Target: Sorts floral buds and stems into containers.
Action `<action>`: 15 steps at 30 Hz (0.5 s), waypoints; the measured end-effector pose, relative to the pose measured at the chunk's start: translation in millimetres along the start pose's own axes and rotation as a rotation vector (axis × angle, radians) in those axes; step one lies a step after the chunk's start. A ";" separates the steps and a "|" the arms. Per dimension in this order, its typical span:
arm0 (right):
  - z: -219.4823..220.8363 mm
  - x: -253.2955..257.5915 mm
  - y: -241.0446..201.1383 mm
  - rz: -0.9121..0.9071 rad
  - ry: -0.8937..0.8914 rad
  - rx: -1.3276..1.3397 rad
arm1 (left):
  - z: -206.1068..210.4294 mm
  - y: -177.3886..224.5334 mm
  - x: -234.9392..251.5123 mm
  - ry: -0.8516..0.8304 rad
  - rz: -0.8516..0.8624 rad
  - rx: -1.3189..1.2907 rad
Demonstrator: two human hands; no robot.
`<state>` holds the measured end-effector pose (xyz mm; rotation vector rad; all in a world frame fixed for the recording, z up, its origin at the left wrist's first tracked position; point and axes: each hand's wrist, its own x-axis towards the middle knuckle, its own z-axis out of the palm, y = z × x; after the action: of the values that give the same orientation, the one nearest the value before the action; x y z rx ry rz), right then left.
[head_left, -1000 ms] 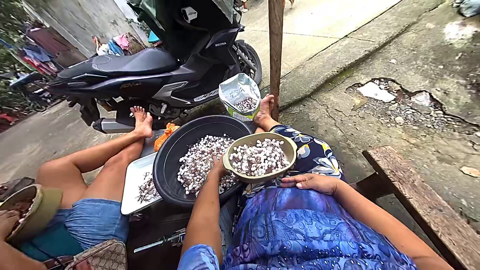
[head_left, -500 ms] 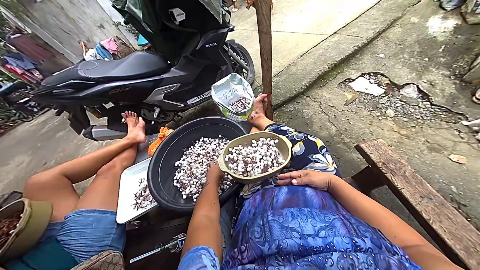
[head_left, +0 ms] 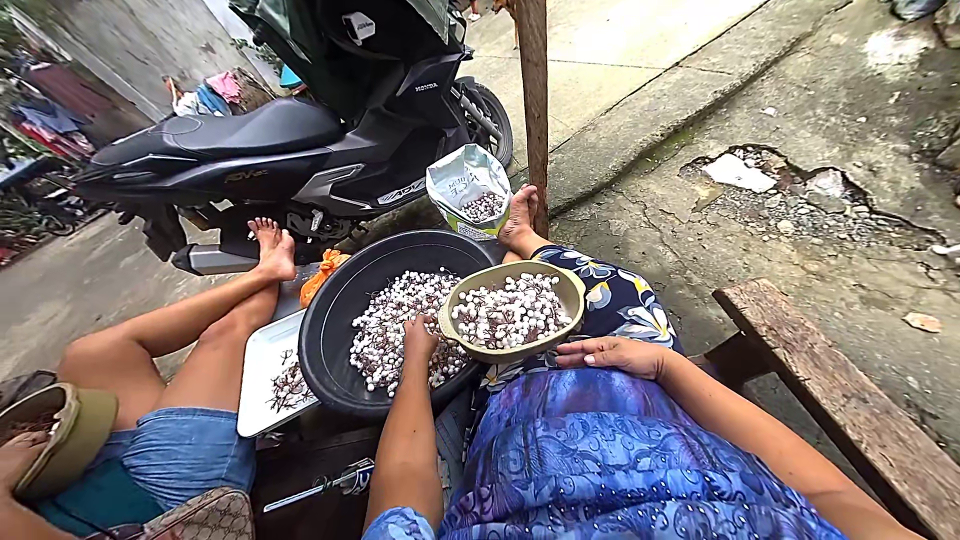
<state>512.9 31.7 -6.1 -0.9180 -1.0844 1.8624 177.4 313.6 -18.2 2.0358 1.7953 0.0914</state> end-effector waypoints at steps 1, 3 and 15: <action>-0.4 0.2 0.0 -0.003 0.007 0.000 | -6.3 -2.0 -2.9 0.028 -0.024 -0.055; -0.3 0.9 -0.7 -0.001 0.014 -0.004 | -13.0 -9.3 -5.6 0.076 -0.077 -0.187; -0.3 1.0 -1.6 -0.006 0.047 0.049 | -56.6 16.5 -54.6 0.175 0.070 -1.605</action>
<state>513.1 33.2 -4.9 -0.9247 -1.0077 1.8455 165.8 275.0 51.3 0.8559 0.9575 1.2662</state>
